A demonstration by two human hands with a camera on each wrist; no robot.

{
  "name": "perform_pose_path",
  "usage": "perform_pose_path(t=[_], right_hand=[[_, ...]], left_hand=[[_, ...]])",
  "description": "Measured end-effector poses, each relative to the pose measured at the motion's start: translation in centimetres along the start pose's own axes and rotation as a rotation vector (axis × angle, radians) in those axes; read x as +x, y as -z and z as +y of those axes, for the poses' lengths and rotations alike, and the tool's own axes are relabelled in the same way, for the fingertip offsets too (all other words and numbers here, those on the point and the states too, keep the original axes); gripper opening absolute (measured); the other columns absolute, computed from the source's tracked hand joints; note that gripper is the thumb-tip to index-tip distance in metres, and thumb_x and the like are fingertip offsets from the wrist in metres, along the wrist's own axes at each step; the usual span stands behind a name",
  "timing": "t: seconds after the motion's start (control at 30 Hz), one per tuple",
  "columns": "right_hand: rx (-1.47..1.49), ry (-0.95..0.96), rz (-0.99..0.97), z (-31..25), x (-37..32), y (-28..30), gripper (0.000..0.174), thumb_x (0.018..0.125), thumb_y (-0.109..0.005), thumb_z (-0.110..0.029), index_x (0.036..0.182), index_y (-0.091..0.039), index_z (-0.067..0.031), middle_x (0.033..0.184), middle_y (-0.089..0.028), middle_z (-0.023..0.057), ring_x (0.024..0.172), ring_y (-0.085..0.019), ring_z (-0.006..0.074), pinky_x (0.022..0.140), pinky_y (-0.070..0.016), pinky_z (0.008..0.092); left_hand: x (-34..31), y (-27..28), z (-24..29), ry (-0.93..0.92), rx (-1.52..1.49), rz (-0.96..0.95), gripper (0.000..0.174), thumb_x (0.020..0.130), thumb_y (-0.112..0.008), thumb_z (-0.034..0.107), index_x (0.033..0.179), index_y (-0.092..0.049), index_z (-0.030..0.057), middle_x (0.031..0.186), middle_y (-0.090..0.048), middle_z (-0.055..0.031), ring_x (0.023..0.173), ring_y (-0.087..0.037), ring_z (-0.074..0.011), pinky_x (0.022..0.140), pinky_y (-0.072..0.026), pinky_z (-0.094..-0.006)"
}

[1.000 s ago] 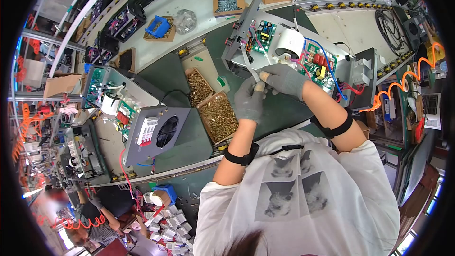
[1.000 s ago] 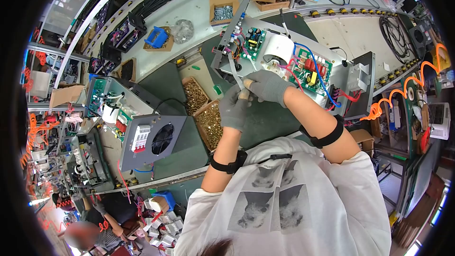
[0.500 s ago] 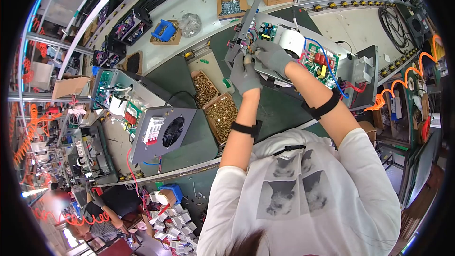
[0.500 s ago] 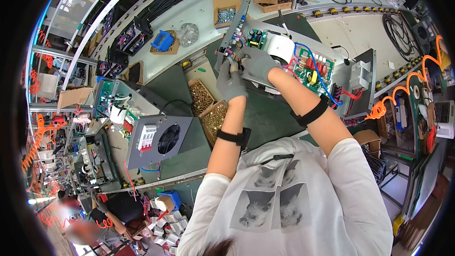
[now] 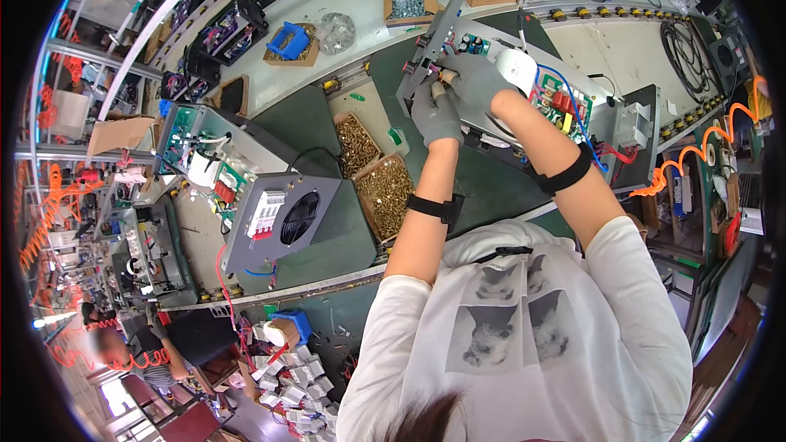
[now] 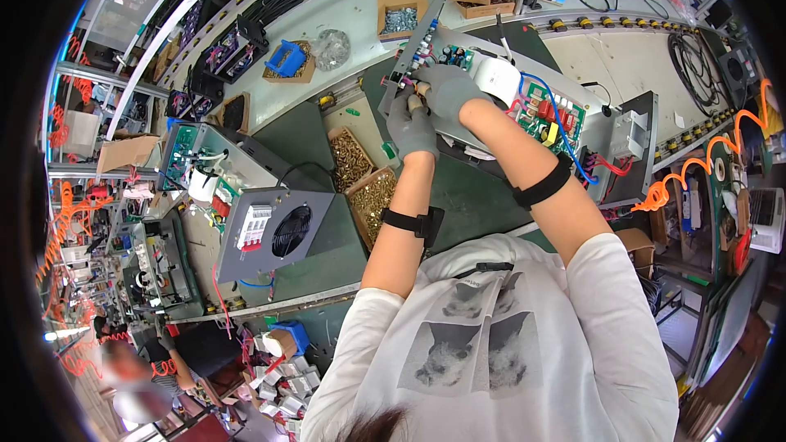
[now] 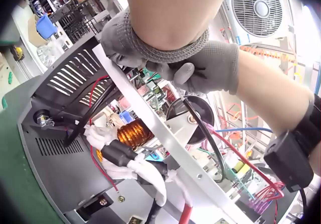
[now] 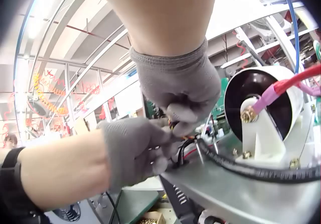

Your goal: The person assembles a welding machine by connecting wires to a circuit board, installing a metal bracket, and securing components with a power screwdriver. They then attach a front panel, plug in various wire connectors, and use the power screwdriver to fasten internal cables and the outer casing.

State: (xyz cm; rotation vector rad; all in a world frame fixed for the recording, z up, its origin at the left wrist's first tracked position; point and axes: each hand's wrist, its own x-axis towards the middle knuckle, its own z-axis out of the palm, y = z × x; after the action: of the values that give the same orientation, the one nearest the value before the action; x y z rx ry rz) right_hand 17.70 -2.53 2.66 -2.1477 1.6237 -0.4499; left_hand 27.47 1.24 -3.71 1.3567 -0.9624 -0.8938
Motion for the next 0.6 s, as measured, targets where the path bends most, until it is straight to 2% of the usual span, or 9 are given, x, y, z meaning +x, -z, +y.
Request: perform_pose_path(t=[0.1,0.17,0.23,0.27,0.4,0.47,0.5,0.57,0.6], right_hand=[[0.116,0.007,-0.159,0.5,0.5,0.8,0.032,0.088,-0.047,-0.024,0.111,-0.060,-0.0083,0.101,-0.063,0.0171,0.093,-0.060,0.0344,0.082,-0.0469,0.0404],[0.236,-0.023,-0.143,-0.3,-0.2,2.4,0.030,0.085,-0.049,-0.022,0.107,-0.063,-0.0075,0.097,-0.064,0.0168,0.090,-0.061,0.0339,0.081,-0.0475,0.0390],[0.058,0.003,-0.159,-0.8,-0.2,3.5,0.028,0.082,-0.057,-0.019,0.104,-0.065,-0.0027,0.088,-0.066,0.0155,0.082,-0.064,0.0246,0.071,-0.0510,0.0336],[-0.024,-0.041,-0.058,-0.6,-0.1,3.0,0.024,0.079,-0.059,-0.017,0.097,-0.068,-0.0039,0.085,-0.067,0.0154,0.081,-0.064,0.0271,0.072,-0.0508,0.0357],[-0.244,-0.126,0.035,-0.5,-1.3,6.0,0.022,0.077,-0.058,-0.015,0.094,-0.068,-0.0056,0.087,-0.067,0.0160,0.082,-0.064,0.0304,0.075,-0.0501,0.0370],[-0.285,-0.350,0.121,-0.4,-2.5,8.0,0.023,0.073,-0.060,-0.020,0.091,-0.070,-0.0102,0.092,-0.067,0.0150,0.087,-0.063,0.0302,0.079,-0.0494,0.0368],[-0.289,-0.348,0.119,-1.1,-3.1,8.5,0.023,0.073,-0.060,-0.020,0.091,-0.070,-0.0102,0.092,-0.067,0.0150,0.087,-0.063,0.0302,0.079,-0.0494,0.0368],[-0.318,-0.296,-0.168,-2.6,-4.4,9.2,0.021,0.072,-0.058,-0.010,0.090,-0.068,-0.0065,0.085,-0.066,0.0152,0.085,-0.062,0.0322,0.078,-0.0487,0.0371],[-0.250,-0.201,-0.167,-2.1,-4.4,8.4,0.022,0.072,-0.058,-0.008,0.091,-0.068,-0.0046,0.075,-0.066,0.0127,0.071,-0.064,0.0250,0.064,-0.0498,0.0336]], left_hand=[[-0.2,0.4,-0.4,-0.136,0.161,0.004,0.023,0.088,-0.051,0.007,0.107,-0.059,-0.0032,0.098,-0.063,-0.0152,0.089,-0.059,-0.0182,0.078,-0.0467,-0.0294],[-0.7,0.8,-0.1,-0.198,0.231,0.003,0.023,0.088,-0.051,0.007,0.106,-0.059,-0.0031,0.099,-0.062,-0.0171,0.091,-0.060,-0.0190,0.079,-0.0465,-0.0295],[-1.1,1.3,0.4,-0.401,0.267,-0.012,0.022,0.085,-0.052,0.006,0.104,-0.060,-0.0027,0.100,-0.063,-0.0174,0.088,-0.061,-0.0210,0.078,-0.0473,-0.0300],[-1.5,1.4,0.3,-0.398,0.267,-0.010,0.022,0.085,-0.052,0.006,0.104,-0.060,-0.0027,0.100,-0.063,-0.0174,0.088,-0.061,-0.0210,0.078,-0.0473,-0.0300],[-3.1,1.1,-0.3,-0.244,0.200,0.035,0.021,0.081,-0.058,0.008,0.100,-0.063,0.0002,0.092,-0.064,-0.0116,0.074,-0.061,-0.0182,0.069,-0.0484,-0.0296],[-3.4,1.2,-0.3,-0.176,0.207,0.016,0.020,0.080,-0.059,0.009,0.098,-0.063,0.0014,0.089,-0.064,-0.0098,0.069,-0.060,-0.0171,0.066,-0.0483,-0.0293],[-3.5,1.1,-0.1,-0.177,0.232,0.042,0.020,0.079,-0.061,0.012,0.097,-0.064,0.0025,0.085,-0.063,-0.0086,0.067,-0.058,-0.0160,0.065,-0.0478,-0.0292],[-3.4,0.9,0.7,-0.179,0.255,0.066,0.021,0.078,-0.063,0.014,0.095,-0.064,0.0035,0.082,-0.062,-0.0074,0.064,-0.057,-0.0150,0.063,-0.0473,-0.0291],[-3.3,0.8,1.1,-0.194,0.331,0.037,0.021,0.077,-0.064,0.017,0.094,-0.064,0.0044,0.080,-0.063,-0.0072,0.066,-0.059,-0.0162,0.063,-0.0476,-0.0299]])
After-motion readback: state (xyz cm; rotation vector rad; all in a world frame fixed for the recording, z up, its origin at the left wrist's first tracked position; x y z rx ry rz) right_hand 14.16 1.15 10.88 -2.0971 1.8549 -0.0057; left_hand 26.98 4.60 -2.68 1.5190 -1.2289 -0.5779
